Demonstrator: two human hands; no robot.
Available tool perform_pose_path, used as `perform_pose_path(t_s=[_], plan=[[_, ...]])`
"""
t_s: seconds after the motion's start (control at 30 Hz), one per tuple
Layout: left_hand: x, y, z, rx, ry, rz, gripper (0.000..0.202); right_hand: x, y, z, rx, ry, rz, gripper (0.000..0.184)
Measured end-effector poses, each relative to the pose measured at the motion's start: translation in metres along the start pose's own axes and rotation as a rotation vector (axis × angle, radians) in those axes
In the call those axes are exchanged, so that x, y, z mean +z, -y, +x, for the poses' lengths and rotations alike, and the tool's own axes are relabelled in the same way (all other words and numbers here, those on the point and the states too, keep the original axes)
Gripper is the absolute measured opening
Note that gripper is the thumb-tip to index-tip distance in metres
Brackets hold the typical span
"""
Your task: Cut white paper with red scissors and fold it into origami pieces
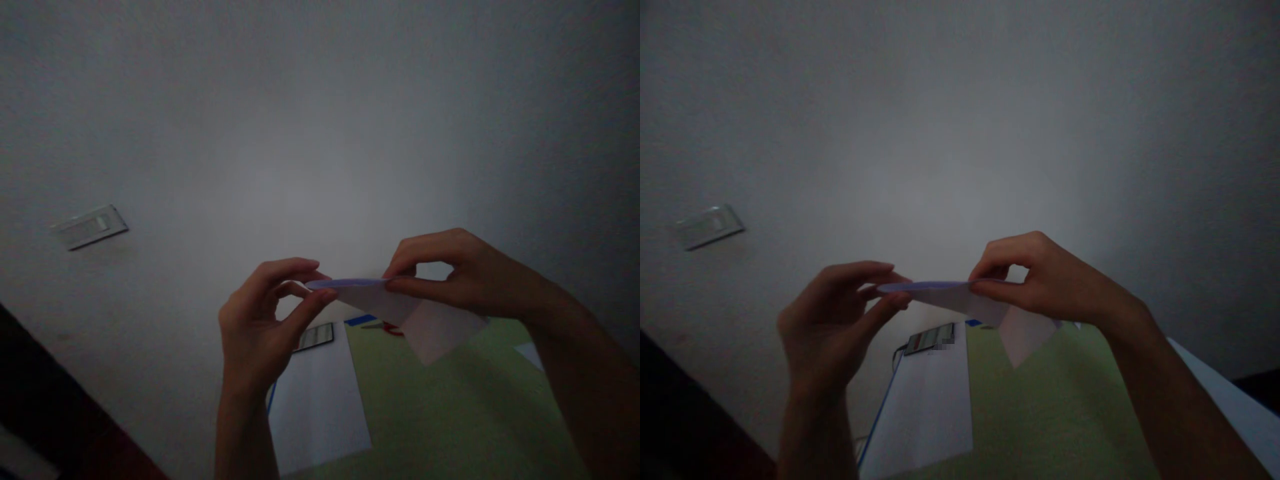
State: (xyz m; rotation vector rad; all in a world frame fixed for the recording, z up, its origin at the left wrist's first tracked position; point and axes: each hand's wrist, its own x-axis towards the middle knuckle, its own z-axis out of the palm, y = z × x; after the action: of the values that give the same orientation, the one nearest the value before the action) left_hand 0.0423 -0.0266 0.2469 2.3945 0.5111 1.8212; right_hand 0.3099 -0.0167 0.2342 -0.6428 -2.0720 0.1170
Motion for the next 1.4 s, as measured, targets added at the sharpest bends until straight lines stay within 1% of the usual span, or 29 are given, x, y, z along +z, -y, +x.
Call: perform_pose_path(t_s=[0.13, 0.2, 0.4, 0.5, 0.57, 0.67, 0.73, 0.83, 0.93, 1.1, 1.4], plan=[[-0.001, 0.002, 0.000, -0.003, 0.025, -0.055, 0.030, -0.001, 0.000, -0.001, 0.008, 0.013, 0.017, 0.019], [0.000, 0.002, 0.001, -0.009, 0.015, -0.084, 0.027, -0.001, 0.000, -0.001, 0.004, 0.021, 0.024, 0.018], [0.010, 0.002, 0.005, -0.088, -0.095, -0.170, 0.025, 0.002, 0.001, 0.003, 0.038, 0.053, 0.075, 0.020], [0.015, 0.001, 0.008, -0.077, -0.122, -0.177, 0.020, 0.005, 0.003, 0.007, 0.037, 0.080, 0.083, 0.019], [0.018, -0.001, 0.008, -0.061, -0.132, -0.129, 0.018, 0.008, 0.008, 0.010, 0.016, 0.012, 0.072, 0.019], [0.020, -0.006, 0.008, -0.043, -0.128, -0.016, 0.016, 0.011, 0.023, 0.012, -0.029, -0.187, 0.057, 0.030], [0.021, -0.009, 0.008, -0.032, -0.105, 0.030, 0.015, 0.012, 0.038, 0.013, -0.059, -0.275, 0.087, 0.025], [0.021, -0.015, 0.010, -0.016, -0.074, 0.052, 0.011, 0.013, 0.059, 0.016, -0.052, -0.283, 0.151, 0.010], [0.021, -0.021, 0.013, 0.004, -0.046, 0.071, 0.011, 0.014, 0.070, 0.019, -0.023, -0.282, 0.151, 0.008], [0.021, -0.026, 0.016, 0.036, -0.005, 0.076, 0.015, 0.015, 0.072, 0.022, -0.008, -0.321, 0.174, 0.008], [0.023, -0.027, 0.017, 0.057, 0.008, 0.092, 0.019, 0.016, 0.070, 0.022, 0.003, -0.349, 0.253, 0.007]])
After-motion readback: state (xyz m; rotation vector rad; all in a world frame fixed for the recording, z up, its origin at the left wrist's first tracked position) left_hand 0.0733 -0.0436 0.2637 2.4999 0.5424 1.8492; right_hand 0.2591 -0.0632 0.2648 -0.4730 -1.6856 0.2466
